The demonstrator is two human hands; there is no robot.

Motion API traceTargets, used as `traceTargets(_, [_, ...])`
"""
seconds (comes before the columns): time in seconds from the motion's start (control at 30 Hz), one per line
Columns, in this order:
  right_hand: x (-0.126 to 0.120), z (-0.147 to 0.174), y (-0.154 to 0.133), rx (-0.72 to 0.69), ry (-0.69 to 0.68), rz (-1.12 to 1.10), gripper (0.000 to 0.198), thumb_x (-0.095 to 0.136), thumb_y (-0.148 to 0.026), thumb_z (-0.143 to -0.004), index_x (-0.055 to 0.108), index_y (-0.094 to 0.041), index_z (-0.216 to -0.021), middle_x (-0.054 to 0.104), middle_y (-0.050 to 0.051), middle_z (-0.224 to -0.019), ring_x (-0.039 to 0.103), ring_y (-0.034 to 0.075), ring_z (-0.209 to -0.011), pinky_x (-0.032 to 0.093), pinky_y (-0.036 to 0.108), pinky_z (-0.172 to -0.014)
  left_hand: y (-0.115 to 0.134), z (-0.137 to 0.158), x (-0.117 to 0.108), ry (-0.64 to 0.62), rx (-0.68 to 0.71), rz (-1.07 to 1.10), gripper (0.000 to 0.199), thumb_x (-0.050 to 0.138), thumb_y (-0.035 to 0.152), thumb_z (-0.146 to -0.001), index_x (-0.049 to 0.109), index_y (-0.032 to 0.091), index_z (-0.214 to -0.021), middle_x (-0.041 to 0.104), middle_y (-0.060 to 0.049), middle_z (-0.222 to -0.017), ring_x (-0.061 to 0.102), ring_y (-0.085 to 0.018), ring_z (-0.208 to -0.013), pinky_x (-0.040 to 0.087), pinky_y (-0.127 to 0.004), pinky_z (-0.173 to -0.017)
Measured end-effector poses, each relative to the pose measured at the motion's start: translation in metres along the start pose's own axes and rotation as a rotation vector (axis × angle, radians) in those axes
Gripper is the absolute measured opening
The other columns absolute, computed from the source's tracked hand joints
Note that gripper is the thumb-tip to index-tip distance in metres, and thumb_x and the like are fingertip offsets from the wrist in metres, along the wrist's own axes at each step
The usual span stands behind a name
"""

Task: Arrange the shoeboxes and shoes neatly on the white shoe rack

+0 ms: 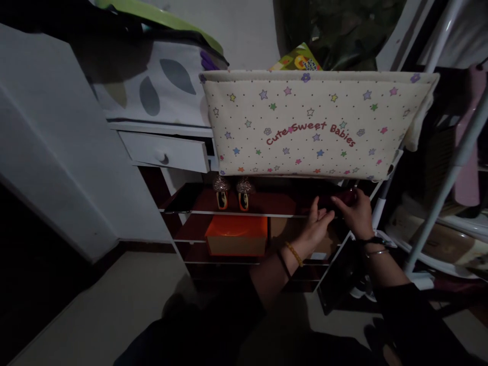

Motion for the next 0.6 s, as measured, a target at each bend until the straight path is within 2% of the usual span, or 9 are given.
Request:
traceTargets(0.1, [0.002,0.020,-0.024,0.063,-0.017,-0.110,0.079,0.078,-0.077,-0.078,0.070,-0.018,-0.131,0.071,0.016,-0.115,0.065,0.034,-0.105,0.055,0.056,-0.097,0.014,0.005,0.004,-0.014,0.061,-0.004,0.103,0.077,0.052,-0.092,0.016,0.030,-0.172,0.048,-0.018,-0.167,0.040,-0.029,-0.160,0.028,-0.047,-0.131])
traceTargets(0.2, [0.013,0.039,-0.054,0.116,-0.155,-0.307,0.073,0.079,-0.071,-0.081,0.070,-0.021,-0.133,0.072,0.015,-0.124,0.068,0.032,-0.110,0.056,0.054,-0.102,0.033,0.012,-0.002,0.032,0.160,0.013,0.098,0.079,0.048,-0.091,0.023,0.028,-0.169,0.050,-0.015,-0.165,0.045,-0.027,-0.155,0.033,-0.041,-0.128])
traceTargets(0.27, [0.021,0.048,-0.075,0.102,-0.291,-0.430,0.068,0.079,-0.065,-0.084,0.070,-0.022,-0.136,0.072,0.014,-0.131,0.069,0.031,-0.116,0.054,0.052,-0.108,0.048,0.015,-0.016,0.117,0.250,0.038,0.087,0.083,0.044,-0.087,0.036,0.028,-0.159,0.058,-0.013,-0.154,0.056,-0.025,-0.142,0.042,-0.038,-0.121])
traceTargets(0.33, [0.026,0.049,-0.084,0.089,-0.408,-0.495,0.065,0.079,-0.060,-0.086,0.069,-0.025,-0.140,0.072,0.011,-0.136,0.069,0.031,-0.123,0.052,0.051,-0.112,0.060,0.016,-0.032,0.178,0.282,0.040,0.075,0.088,0.039,-0.081,0.046,0.028,-0.143,0.067,-0.008,-0.134,0.068,-0.020,-0.116,0.053,-0.033,-0.103])
traceTargets(0.4, [0.022,0.035,-0.070,0.115,-0.395,-0.472,0.065,0.077,-0.058,-0.086,0.068,-0.024,-0.141,0.073,0.012,-0.137,0.068,0.032,-0.126,0.051,0.052,-0.114,0.068,0.014,-0.046,0.186,0.259,-0.005,0.069,0.091,0.037,-0.075,0.051,0.028,-0.130,0.068,-0.002,-0.113,0.067,-0.013,-0.085,0.055,-0.027,-0.078])
traceTargets(0.47, [0.012,0.009,-0.039,0.158,-0.258,-0.356,0.063,0.074,-0.057,-0.085,0.071,-0.019,-0.134,0.073,0.016,-0.133,0.068,0.036,-0.125,0.050,0.056,-0.114,0.080,0.012,-0.061,0.179,0.256,-0.077,0.067,0.092,0.036,-0.070,0.051,0.026,-0.123,0.065,0.002,-0.099,0.057,-0.008,-0.067,0.047,-0.022,-0.063])
traceTargets(0.53, [0.011,-0.018,-0.007,0.205,-0.178,-0.198,0.059,0.074,-0.055,-0.081,0.074,-0.014,-0.123,0.075,0.020,-0.124,0.069,0.039,-0.121,0.050,0.058,-0.114,0.093,0.011,-0.076,0.186,0.265,-0.140,0.067,0.091,0.036,-0.068,0.051,0.026,-0.120,0.063,0.004,-0.091,0.053,-0.007,-0.061,0.043,-0.021,-0.058])
traceTargets(0.6, [0.023,-0.041,0.018,0.240,-0.188,-0.105,0.058,0.075,-0.055,-0.078,0.074,-0.014,-0.119,0.076,0.020,-0.119,0.069,0.040,-0.121,0.050,0.059,-0.113,0.104,0.011,-0.087,0.193,0.251,-0.183,0.063,0.090,0.038,-0.069,0.050,0.025,-0.117,0.062,0.005,-0.085,0.052,-0.007,-0.059,0.042,-0.022,-0.058])
Point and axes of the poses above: each hand's wrist, its own z-axis away from the middle knuckle, its own x-axis out of the palm, y = z × x, the point moved 9 cm from there along -z, towards the middle knuckle
